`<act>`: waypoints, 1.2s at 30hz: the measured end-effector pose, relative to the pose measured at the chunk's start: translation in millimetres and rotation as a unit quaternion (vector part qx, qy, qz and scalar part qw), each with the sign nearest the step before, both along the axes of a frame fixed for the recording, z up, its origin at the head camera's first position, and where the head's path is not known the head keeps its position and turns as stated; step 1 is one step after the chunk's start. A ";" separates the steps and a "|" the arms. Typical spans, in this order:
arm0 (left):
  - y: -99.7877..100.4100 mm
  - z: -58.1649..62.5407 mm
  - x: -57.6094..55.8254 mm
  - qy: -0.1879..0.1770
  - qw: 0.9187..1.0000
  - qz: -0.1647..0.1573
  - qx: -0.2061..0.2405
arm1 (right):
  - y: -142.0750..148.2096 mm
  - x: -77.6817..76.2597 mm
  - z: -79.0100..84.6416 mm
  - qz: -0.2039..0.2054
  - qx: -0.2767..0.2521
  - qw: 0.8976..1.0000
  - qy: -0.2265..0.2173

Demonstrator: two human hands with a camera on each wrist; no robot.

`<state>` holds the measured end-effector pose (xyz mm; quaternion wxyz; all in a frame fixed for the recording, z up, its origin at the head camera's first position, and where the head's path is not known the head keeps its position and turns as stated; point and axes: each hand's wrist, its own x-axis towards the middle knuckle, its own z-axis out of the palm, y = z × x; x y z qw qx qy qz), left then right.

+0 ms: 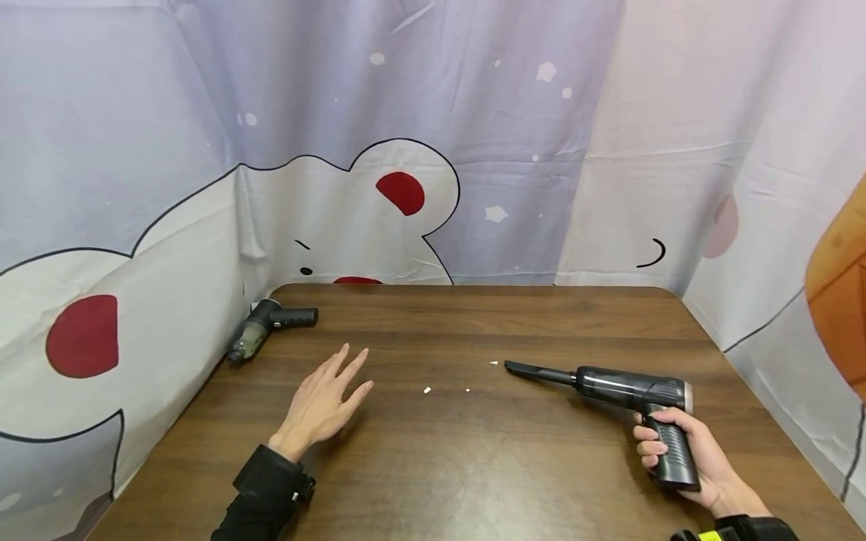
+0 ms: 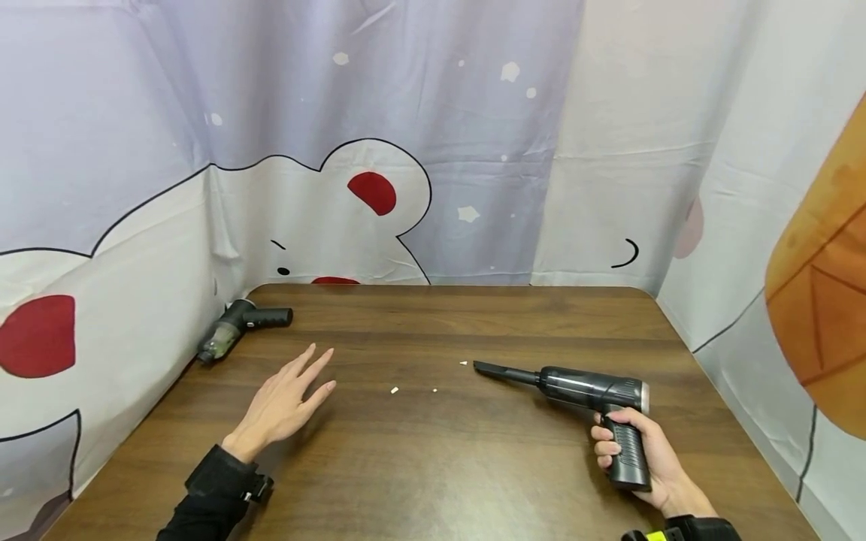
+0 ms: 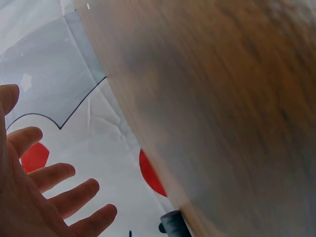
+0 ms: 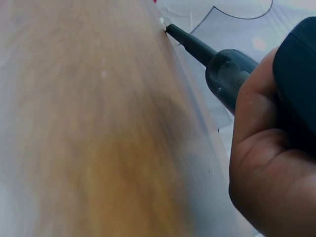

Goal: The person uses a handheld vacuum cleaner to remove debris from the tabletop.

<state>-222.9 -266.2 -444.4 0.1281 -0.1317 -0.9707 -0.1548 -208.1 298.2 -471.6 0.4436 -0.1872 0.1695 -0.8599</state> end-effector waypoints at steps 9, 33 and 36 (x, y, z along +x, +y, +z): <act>-5.9 0.1 4.3 0.004 1.000 0.011 -0.003 | -7.9 -8.6 -2.4 0.012 0.001 1.000 -0.003; -11.5 1.3 10.0 0.005 1.000 0.017 0.000 | -35.4 2.9 -2.7 0.038 0.037 0.999 0.001; -12.6 1.8 10.8 0.005 1.000 0.018 0.002 | -38.5 2.7 -1.8 0.035 0.041 0.999 0.001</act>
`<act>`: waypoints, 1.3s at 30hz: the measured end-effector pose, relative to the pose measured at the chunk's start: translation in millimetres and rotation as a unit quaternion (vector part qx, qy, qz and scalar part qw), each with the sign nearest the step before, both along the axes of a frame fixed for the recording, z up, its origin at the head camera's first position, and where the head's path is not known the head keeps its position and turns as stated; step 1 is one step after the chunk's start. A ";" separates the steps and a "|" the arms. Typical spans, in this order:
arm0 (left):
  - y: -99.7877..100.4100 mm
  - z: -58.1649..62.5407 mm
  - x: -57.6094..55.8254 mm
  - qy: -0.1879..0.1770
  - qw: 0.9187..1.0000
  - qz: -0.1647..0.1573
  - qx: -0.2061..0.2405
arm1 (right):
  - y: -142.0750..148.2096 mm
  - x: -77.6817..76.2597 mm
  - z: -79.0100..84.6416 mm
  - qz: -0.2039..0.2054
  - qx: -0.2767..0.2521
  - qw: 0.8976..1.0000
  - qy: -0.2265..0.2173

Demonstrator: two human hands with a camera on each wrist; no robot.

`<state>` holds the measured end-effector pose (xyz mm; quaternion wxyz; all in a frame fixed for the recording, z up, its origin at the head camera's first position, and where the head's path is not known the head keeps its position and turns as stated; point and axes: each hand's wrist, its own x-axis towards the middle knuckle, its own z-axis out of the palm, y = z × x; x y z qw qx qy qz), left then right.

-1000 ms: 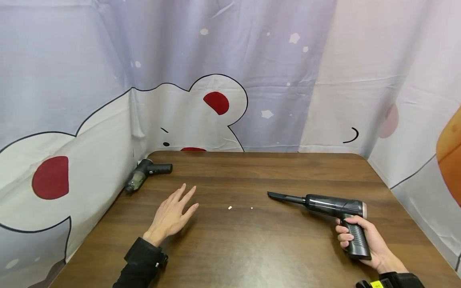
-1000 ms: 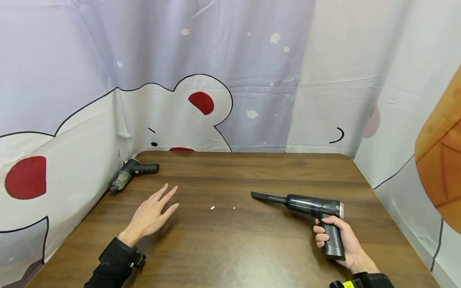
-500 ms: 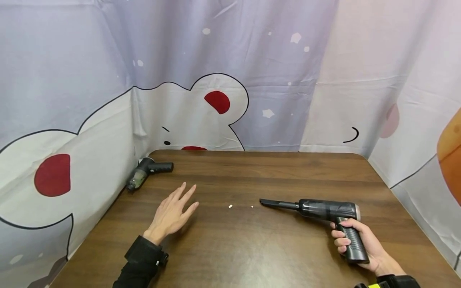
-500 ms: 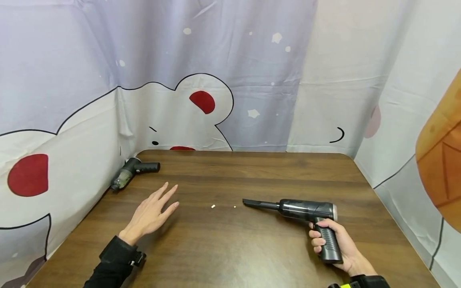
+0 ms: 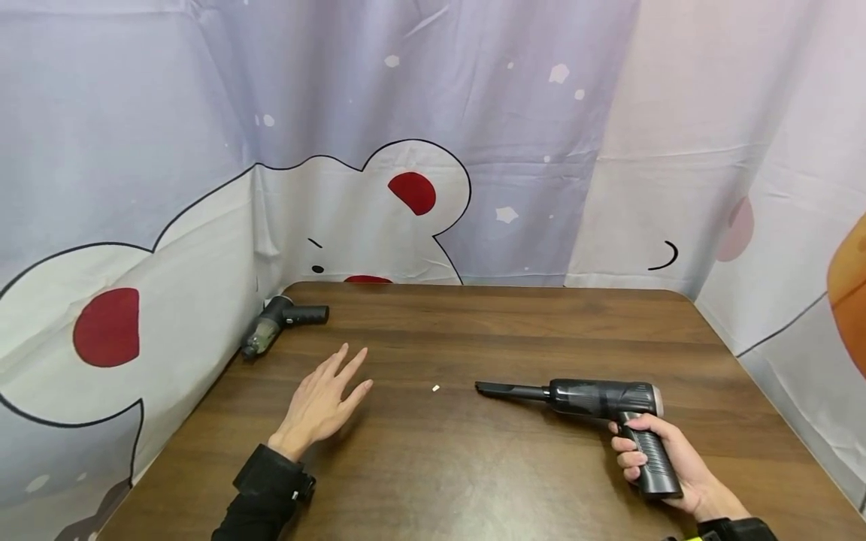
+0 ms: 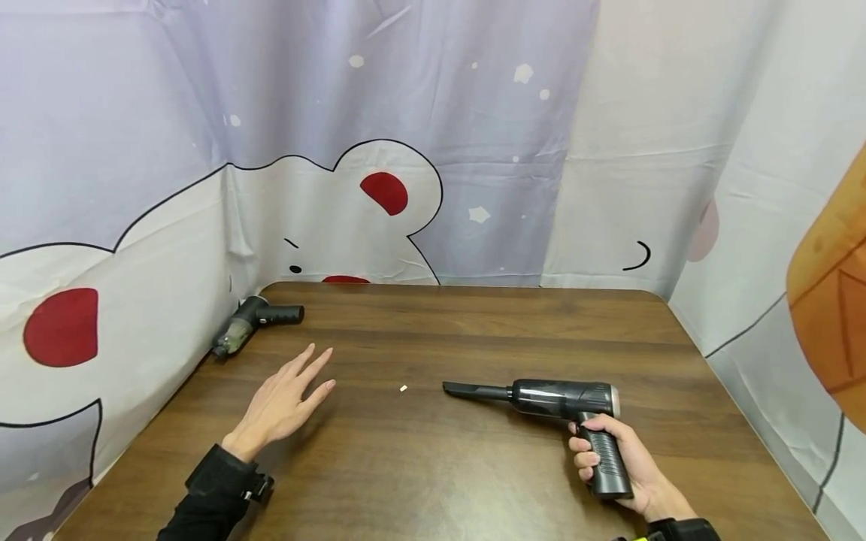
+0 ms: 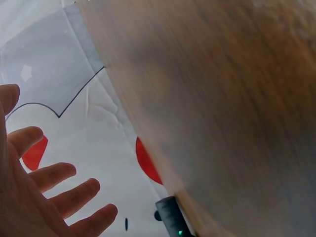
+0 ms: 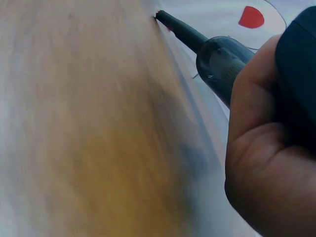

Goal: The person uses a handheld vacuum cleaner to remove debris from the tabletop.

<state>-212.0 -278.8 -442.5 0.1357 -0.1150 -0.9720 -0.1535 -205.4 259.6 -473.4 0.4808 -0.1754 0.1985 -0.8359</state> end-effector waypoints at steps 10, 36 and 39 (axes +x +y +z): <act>-3.1 -0.1 -0.5 0.007 1.000 0.001 0.001 | -18.0 -2.3 1.1 -0.010 0.019 1.000 -0.014; -11.1 -3.6 4.6 0.002 1.000 0.012 0.004 | -46.7 -12.5 -0.4 -0.010 0.036 0.999 -0.030; -12.0 -4.2 5.0 0.001 1.000 0.011 0.005 | -48.8 -12.5 -0.8 -0.009 0.035 0.999 -0.035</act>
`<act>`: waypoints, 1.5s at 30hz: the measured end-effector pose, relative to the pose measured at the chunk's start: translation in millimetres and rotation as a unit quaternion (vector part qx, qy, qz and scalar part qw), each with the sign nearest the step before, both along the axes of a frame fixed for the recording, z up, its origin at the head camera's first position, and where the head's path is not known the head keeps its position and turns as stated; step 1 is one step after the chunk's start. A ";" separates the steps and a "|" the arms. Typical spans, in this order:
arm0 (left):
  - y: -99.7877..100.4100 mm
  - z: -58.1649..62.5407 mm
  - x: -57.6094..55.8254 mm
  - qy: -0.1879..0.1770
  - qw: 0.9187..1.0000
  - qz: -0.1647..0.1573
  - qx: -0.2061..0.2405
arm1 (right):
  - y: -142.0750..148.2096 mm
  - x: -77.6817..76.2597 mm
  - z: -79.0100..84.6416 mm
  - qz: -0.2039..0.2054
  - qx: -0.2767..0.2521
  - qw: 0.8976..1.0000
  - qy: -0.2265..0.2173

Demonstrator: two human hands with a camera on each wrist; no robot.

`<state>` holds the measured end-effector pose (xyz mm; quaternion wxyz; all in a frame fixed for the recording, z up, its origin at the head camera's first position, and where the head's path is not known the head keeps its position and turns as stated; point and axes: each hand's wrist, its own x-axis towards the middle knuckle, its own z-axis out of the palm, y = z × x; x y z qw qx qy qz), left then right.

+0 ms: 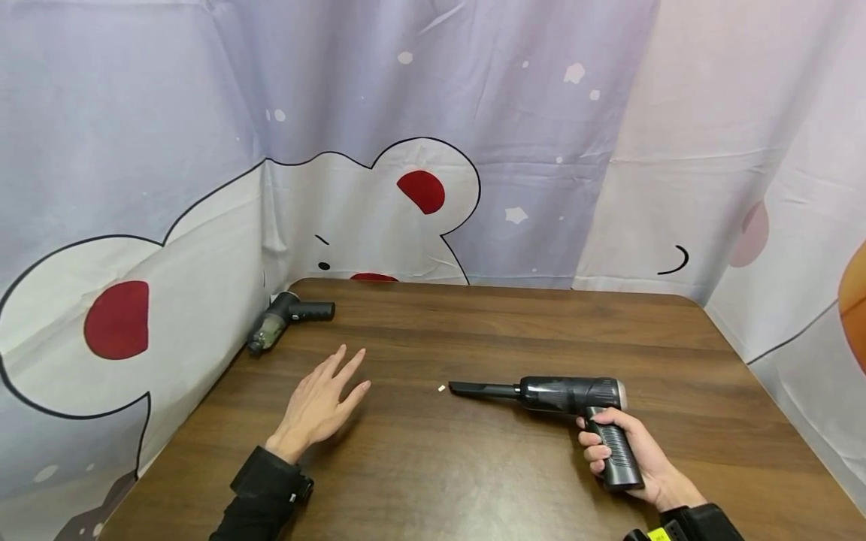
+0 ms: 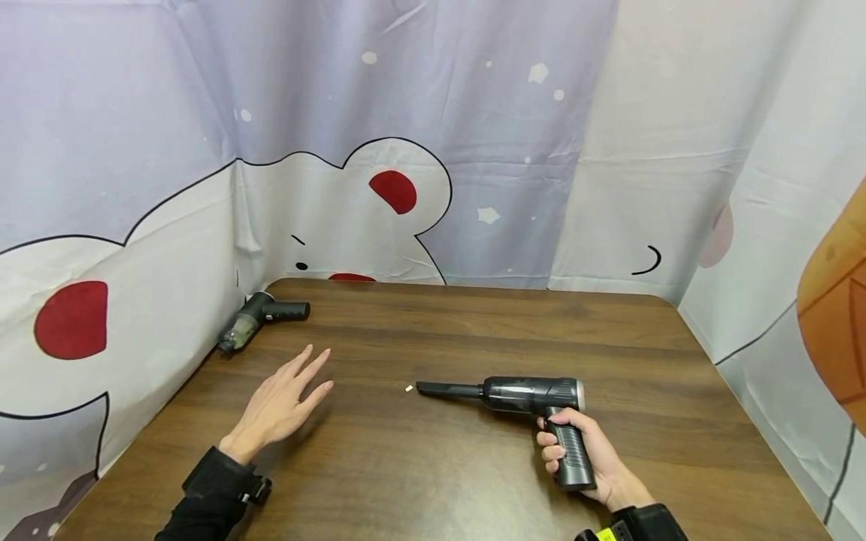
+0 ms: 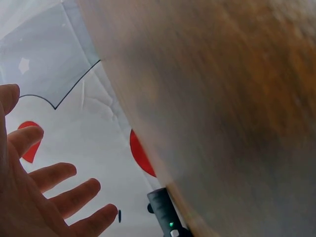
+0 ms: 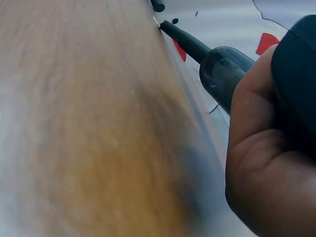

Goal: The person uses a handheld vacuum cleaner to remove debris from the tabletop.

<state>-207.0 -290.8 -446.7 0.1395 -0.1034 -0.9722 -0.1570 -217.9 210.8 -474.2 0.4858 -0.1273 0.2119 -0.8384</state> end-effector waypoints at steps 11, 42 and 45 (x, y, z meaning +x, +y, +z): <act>0.9 1.2 0.7 0.014 1.000 -0.004 0.004 | -0.1 -0.3 0.7 -0.005 0.000 1.000 -0.002; 10.6 4.0 -0.4 0.013 1.000 -0.016 -0.006 | 30.0 -8.9 41.9 0.014 -0.138 0.987 0.081; 13.2 5.1 -1.7 0.013 1.000 -0.020 -0.006 | 31.9 -8.7 44.2 0.022 -0.139 0.986 0.089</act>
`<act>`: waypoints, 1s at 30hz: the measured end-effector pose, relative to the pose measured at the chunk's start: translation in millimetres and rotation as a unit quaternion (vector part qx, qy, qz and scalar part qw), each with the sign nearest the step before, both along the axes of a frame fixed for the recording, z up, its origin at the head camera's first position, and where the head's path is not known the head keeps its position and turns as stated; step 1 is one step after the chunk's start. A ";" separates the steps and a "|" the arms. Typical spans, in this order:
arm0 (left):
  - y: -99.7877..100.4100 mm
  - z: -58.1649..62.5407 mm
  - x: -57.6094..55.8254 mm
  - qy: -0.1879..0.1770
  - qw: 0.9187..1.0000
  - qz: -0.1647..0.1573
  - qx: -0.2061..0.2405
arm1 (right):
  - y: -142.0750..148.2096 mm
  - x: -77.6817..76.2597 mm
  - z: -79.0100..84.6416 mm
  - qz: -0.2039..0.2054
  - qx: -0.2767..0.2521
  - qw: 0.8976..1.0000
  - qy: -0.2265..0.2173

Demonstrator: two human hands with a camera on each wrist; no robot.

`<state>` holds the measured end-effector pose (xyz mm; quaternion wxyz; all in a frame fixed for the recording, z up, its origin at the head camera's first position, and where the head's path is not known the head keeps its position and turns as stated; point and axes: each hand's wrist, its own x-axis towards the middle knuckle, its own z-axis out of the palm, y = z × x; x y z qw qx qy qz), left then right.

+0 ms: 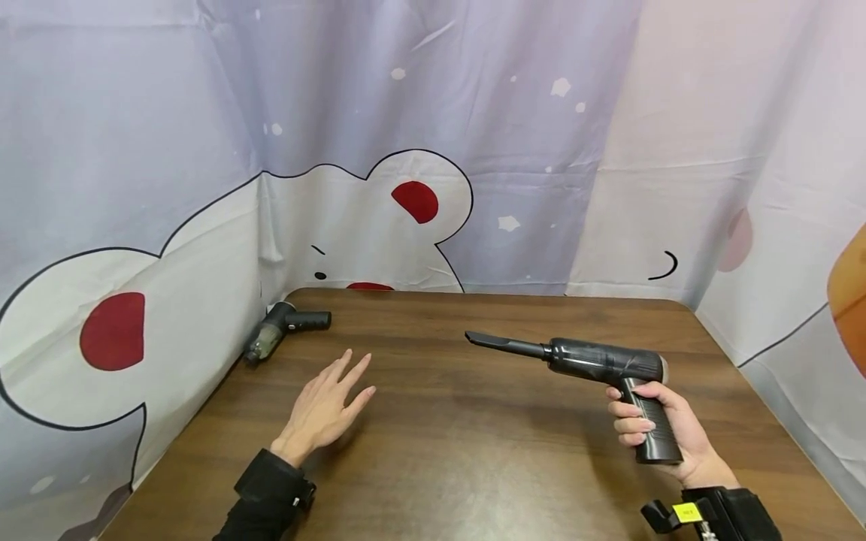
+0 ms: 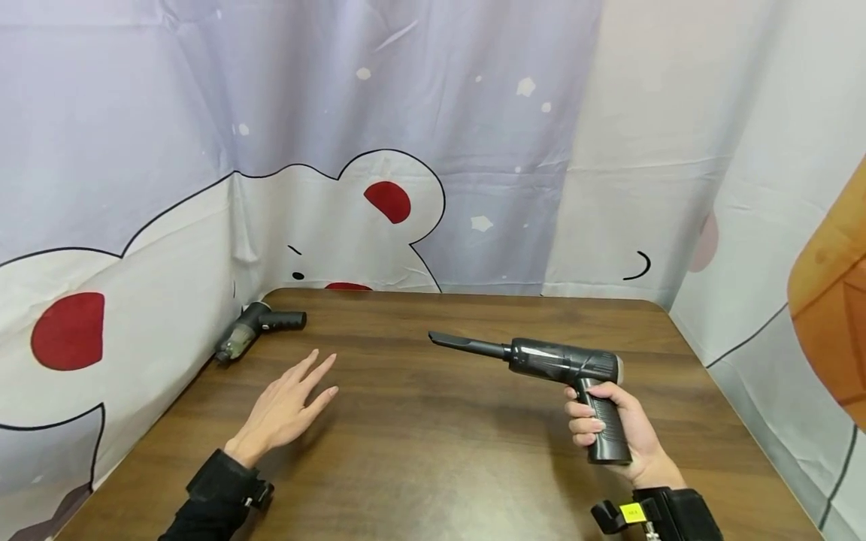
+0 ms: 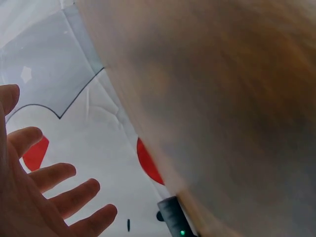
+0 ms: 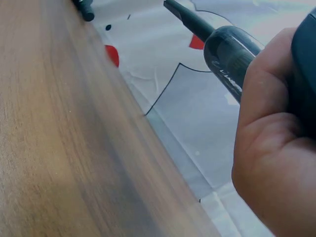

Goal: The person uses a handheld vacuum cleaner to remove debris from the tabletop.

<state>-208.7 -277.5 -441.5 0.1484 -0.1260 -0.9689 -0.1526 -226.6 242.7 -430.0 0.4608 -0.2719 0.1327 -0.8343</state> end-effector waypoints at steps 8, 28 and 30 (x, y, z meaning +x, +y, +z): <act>4.3 1.5 -0.6 -0.003 1.000 -0.001 0.000 | 0.9 1.9 -1.1 0.016 -0.020 1.000 0.006; 2.6 1.1 2.1 0.000 1.000 0.007 0.001 | -5.3 4.6 -8.8 0.011 -0.023 0.999 0.026; 2.2 0.6 2.0 0.002 1.000 0.006 0.002 | -5.8 4.9 -9.5 0.014 -0.022 0.999 0.028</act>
